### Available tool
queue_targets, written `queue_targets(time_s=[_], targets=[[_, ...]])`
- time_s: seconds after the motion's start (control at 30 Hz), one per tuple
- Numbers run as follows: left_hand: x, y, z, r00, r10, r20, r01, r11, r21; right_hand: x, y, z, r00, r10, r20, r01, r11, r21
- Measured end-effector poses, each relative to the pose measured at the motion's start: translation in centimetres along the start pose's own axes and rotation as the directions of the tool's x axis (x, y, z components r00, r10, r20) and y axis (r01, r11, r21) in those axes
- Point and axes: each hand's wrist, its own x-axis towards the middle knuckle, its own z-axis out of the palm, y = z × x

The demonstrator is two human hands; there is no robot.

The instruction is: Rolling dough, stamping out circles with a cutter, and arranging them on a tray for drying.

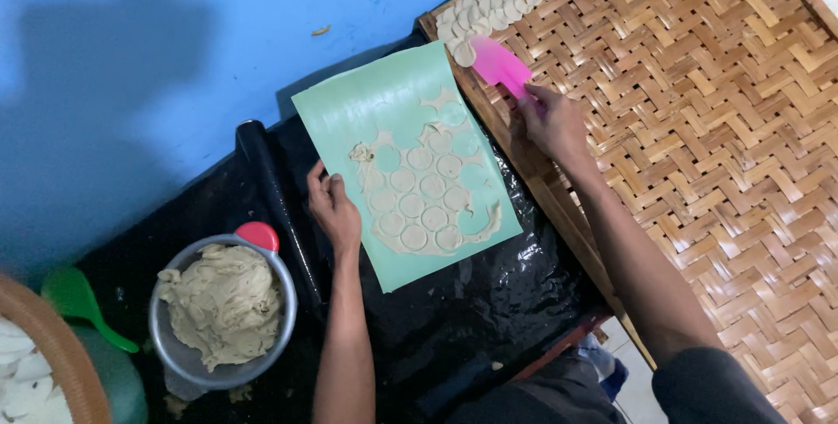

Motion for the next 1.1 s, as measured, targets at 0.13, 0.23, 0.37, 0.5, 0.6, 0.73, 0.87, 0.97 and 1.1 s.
queue_targets(time_s=[0.13, 0.23, 0.37, 0.5, 0.6, 0.73, 0.87, 0.97, 1.1], targets=[[-0.1, 0.4, 0.0, 1.0, 0.002, -0.001, -0.002, 1.0, -0.016, -1.4, -2.9, -1.1, 0.993, -0.086, -0.075, 0.072, 0.983, -0.172], [0.0, 0.2, 0.0, 1.0, -0.004, 0.011, 0.004, 0.999, -0.05, -2.2, -4.0, -1.7, 0.979, -0.167, -0.119, 0.126, 0.948, -0.294], [-0.1, -0.3, 0.0, 1.0, -0.011, 0.0, 0.011, 0.996, -0.091, -4.1, -4.1, -2.9, 0.97, -0.178, -0.165, 0.125, 0.95, -0.285], [-0.1, -0.9, -0.3, 0.999, -0.033, -0.02, 0.031, 0.994, -0.106, -8.9, -5.8, -4.9, 0.979, -0.166, -0.117, 0.153, 0.982, -0.113], [0.3, -1.4, -0.3, 0.997, -0.026, -0.076, 0.012, 0.984, -0.18, -13.1, -6.9, -6.1, 0.988, -0.138, 0.065, 0.145, 0.983, -0.116], [0.2, -1.3, -0.3, 0.997, -0.009, -0.072, -0.007, 0.975, -0.221, -16.4, -6.9, -6.3, 0.985, -0.094, 0.145, 0.114, 0.985, -0.132], [0.0, -1.1, -0.4, 0.998, -0.002, -0.067, -0.011, 0.982, -0.187, -18.4, -8.2, -7.3, 0.974, 0.005, 0.224, 0.035, 0.984, -0.174], [0.1, -0.6, -0.4, 0.998, 0.016, -0.053, -0.025, 0.984, -0.178, -19.3, -8.7, -8.1, 0.967, 0.015, 0.254, 0.042, 0.976, -0.215], [0.0, -0.6, -0.3, 0.998, -0.017, -0.058, 0.007, 0.987, -0.158, -19.8, -8.3, -8.4, 0.977, 0.01, 0.215, 0.05, 0.962, -0.268]])
